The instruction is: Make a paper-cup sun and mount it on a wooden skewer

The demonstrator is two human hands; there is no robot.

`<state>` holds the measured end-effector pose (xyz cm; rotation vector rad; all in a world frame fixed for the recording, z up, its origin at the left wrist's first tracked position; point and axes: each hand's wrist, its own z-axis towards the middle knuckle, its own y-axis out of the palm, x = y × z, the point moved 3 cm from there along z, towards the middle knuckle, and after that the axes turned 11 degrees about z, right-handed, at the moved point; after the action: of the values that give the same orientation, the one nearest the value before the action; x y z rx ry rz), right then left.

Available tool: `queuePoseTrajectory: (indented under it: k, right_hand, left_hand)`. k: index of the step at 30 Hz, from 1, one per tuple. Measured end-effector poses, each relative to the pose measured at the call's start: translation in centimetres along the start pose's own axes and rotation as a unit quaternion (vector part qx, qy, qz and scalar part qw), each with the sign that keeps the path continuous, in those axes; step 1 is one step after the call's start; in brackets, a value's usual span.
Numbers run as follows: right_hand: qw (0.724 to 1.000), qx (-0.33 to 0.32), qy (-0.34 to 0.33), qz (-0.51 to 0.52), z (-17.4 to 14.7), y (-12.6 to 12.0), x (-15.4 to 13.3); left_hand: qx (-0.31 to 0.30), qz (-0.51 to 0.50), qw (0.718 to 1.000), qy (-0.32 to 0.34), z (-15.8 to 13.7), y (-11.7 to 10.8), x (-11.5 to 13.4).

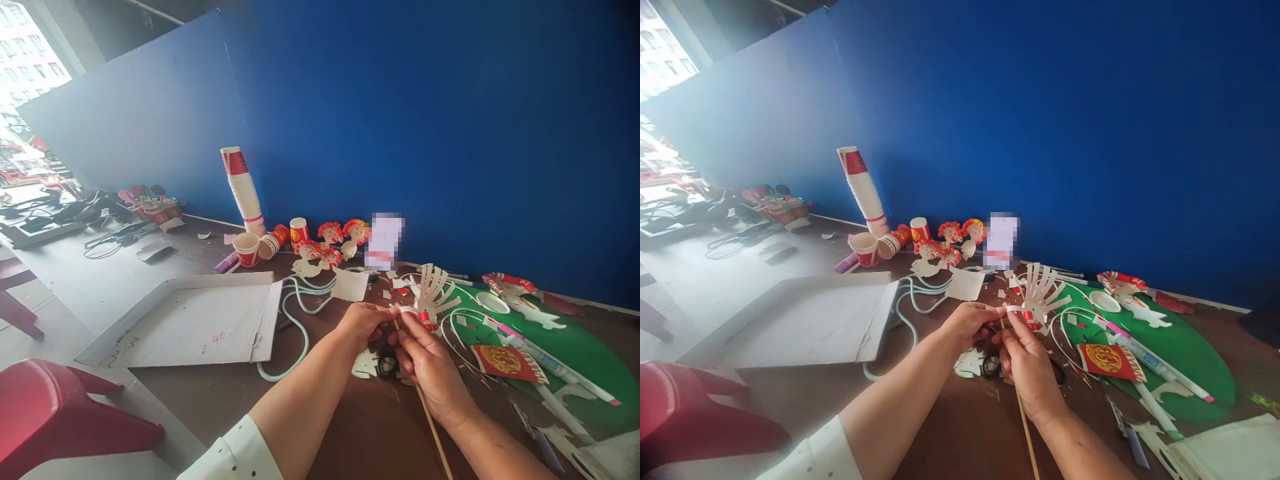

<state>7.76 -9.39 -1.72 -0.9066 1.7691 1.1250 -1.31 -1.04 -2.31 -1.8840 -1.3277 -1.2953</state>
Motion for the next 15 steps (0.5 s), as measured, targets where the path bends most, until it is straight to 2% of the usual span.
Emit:
queuePoseTrajectory:
  k: [8,15]
  right_hand:
    - [0.997,0.010,0.030,0.071,-0.14,0.35,0.29]
    - [0.996,-0.008,0.029,0.089,0.39,0.24,0.85]
  left_hand:
    - [-0.014,0.005,1.000,0.027,0.32,0.06,-0.26]
    - [0.012,-0.003,1.000,0.017,0.57,0.23,-0.37]
